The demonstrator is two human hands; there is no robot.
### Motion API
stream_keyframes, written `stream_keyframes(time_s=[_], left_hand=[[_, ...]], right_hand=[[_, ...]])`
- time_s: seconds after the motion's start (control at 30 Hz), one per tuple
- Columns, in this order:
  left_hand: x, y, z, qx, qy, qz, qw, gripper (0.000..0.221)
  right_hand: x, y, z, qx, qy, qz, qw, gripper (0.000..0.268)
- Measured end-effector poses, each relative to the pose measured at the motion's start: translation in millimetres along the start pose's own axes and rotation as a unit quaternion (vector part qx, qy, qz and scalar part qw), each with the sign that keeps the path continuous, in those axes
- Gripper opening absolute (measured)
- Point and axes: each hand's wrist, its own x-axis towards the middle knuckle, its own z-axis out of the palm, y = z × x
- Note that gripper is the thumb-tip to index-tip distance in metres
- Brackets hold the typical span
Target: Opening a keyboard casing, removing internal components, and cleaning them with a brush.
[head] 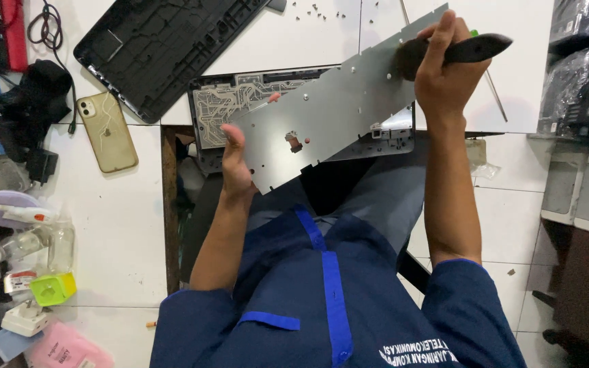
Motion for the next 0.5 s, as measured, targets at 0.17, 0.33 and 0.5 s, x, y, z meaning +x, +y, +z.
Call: stream_keyframes(time_s=[0.17, 0.33, 0.5], left_hand=[[21, -32, -12, 0.14, -0.034, 0.11, 0.983, 0.094], [17, -23, 3, 0.132, -0.014, 0.114, 0.985, 0.09], [-1, 9, 7, 0.042, 0.057, 0.088, 0.994, 0.096]], right_hand=[[-39, -101, 37, 0.029, -0.027, -0.068, 0.997, 0.057], [-52, -156, 45, 0.228, -0.187, 0.014, 0.956, 0.058], [-17, -60, 23, 0.238, -0.094, 0.153, 0.955, 0.068]])
